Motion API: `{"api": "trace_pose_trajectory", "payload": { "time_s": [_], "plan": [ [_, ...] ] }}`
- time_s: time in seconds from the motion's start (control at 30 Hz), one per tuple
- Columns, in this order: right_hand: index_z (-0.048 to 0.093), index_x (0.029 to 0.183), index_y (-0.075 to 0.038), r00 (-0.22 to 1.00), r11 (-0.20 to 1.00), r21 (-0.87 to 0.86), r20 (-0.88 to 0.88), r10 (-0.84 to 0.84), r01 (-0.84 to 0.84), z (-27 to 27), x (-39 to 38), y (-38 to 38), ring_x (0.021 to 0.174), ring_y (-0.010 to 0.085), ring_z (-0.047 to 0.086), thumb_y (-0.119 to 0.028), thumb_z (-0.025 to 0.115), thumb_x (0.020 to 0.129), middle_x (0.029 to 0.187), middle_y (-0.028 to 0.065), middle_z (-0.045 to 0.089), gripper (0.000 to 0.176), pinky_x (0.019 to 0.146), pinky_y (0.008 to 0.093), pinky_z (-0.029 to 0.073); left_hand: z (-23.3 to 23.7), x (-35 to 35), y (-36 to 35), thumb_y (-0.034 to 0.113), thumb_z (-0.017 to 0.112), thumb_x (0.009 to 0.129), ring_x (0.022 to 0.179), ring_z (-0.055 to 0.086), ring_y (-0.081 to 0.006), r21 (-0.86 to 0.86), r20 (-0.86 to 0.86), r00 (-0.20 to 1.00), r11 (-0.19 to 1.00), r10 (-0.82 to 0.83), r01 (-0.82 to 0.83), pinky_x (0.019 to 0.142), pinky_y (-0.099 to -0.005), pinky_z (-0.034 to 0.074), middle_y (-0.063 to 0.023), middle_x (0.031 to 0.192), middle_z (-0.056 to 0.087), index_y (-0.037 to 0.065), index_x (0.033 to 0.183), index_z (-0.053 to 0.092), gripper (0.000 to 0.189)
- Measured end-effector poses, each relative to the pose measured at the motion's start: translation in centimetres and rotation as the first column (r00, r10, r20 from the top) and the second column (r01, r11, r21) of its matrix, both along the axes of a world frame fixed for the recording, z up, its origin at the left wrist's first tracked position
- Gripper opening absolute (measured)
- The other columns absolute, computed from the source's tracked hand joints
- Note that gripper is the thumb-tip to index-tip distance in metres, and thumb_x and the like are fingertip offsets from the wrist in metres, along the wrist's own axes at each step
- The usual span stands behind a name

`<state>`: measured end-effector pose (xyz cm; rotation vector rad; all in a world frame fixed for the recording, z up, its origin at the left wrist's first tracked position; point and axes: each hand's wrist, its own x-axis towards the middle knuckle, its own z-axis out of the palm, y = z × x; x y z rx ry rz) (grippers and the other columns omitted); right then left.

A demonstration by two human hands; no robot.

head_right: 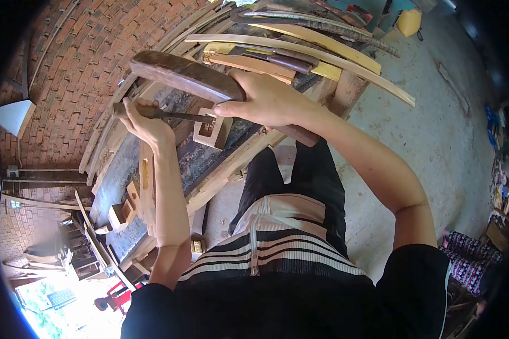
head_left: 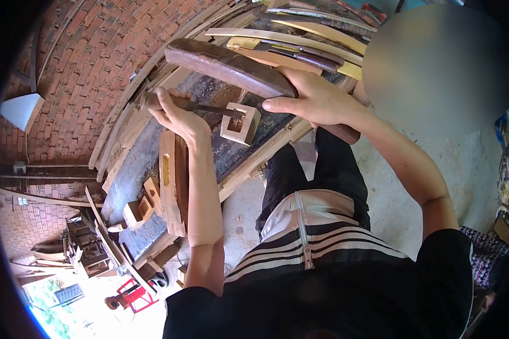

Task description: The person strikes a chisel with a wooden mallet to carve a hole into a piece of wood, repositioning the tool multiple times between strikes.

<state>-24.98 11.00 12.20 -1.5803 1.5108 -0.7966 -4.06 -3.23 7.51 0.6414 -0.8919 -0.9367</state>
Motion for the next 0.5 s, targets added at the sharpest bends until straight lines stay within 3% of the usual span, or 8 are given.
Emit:
{"api": "trace_pose_trajectory", "payload": {
  "time_s": [0.03,0.13,0.27,0.37,0.43,0.47,0.5],
  "plan": [
    [0.038,0.148,-0.002,1.0,1.0,0.003,0.02,-0.015,0.015,-0.1,0.0,0.0,0.049,0.0144,0.057,-0.04,0.068,0.092,0.092,0.0139,0.064,0.074,0.04,0.0267,0.047,-0.2,0.0,0.1,0.024,0.06,0.102,0.059,0.049,-0.0103,0.003,0.0,1.0,1.0,0.005,-0.005,0.057,-0.0258,0.045,0.0004,0.069,0.049,0.01,0.099,0.045,0.02],
    [0.039,0.148,-0.002,0.998,0.999,-0.019,0.045,-0.04,0.041,-0.4,0.0,-0.2,0.048,0.0137,0.056,-0.039,0.068,0.092,0.091,0.013,0.065,0.073,0.04,0.0259,0.046,-0.5,0.1,0.0,0.026,0.057,0.103,0.06,0.053,-0.0096,-0.176,0.37,0.928,0.984,0.037,0.031,0.059,-0.0285,0.05,-0.0021,0.071,0.05,0.007,0.109,0.037,0.028],
    [0.04,0.148,-0.002,0.998,0.999,-0.009,0.037,-0.051,0.051,-0.9,-0.2,-0.6,0.049,0.0129,0.055,-0.039,0.068,0.092,0.093,0.0124,0.065,0.072,0.04,0.0251,0.045,-0.5,0.1,0.1,0.025,0.06,0.102,0.061,0.055,-0.0099,-0.181,0.443,0.892,0.983,0.085,-0.004,0.055,-0.027,0.05,-0.0024,0.07,0.05,0.005,0.11,0.035,0.032],
    [0.04,0.147,-0.002,0.998,0.997,-0.049,0.035,-0.052,0.054,-1.0,-0.4,-0.7,0.052,0.013,0.056,-0.039,0.068,0.092,0.095,0.0128,0.065,0.072,0.041,0.0257,0.046,-1.8,-0.2,-2.4,0.026,0.064,0.1,0.06,0.054,-0.0098,-0.196,0.302,0.95,0.98,0.077,-0.017,0.047,-0.0248,0.046,-0.0036,0.075,0.052,0.004,0.108,0.036,0.036],
    [0.042,0.146,0.0,0.998,0.998,-0.04,0.043,-0.056,0.057,-0.8,-0.4,-0.7,0.054,0.0133,0.058,-0.039,0.069,0.092,0.098,0.0135,0.065,0.071,0.042,0.0265,0.047,-2.9,0.2,-4.5,0.029,0.067,0.098,0.064,0.054,-0.0097,-0.307,0.374,0.898,0.945,0.23,-0.114,0.048,-0.0228,0.043,-0.0061,0.084,0.053,0.004,0.108,0.038,0.04],
    [0.042,0.146,0.0,0.998,0.998,-0.039,0.043,-0.052,0.054,-1.0,-0.4,-0.9,0.054,0.0133,0.058,-0.039,0.069,0.092,0.098,0.0135,0.065,0.071,0.042,0.0265,0.047,-2.7,-0.2,-3.9,0.03,0.069,0.096,0.073,0.054,-0.0118,-0.234,0.386,0.904,0.967,0.183,-0.096,0.06,-0.0253,0.046,-0.008,0.092,0.053,0.002,0.106,0.041,0.041],
    [0.044,0.144,0.001,0.998,0.997,-0.056,0.039,-0.053,0.055,-1.3,-0.4,-1.0,0.055,0.0136,0.058,-0.039,0.069,0.092,0.098,0.0138,0.064,0.07,0.042,0.0265,0.047,-2.8,-0.2,-4.0,0.03,0.069,0.096,0.073,0.054,-0.0118,-0.232,0.385,0.904,0.968,0.183,-0.097,0.06,-0.0253,0.046,-0.008,0.092,0.053,0.002,0.106,0.041,0.041]
  ]
}}
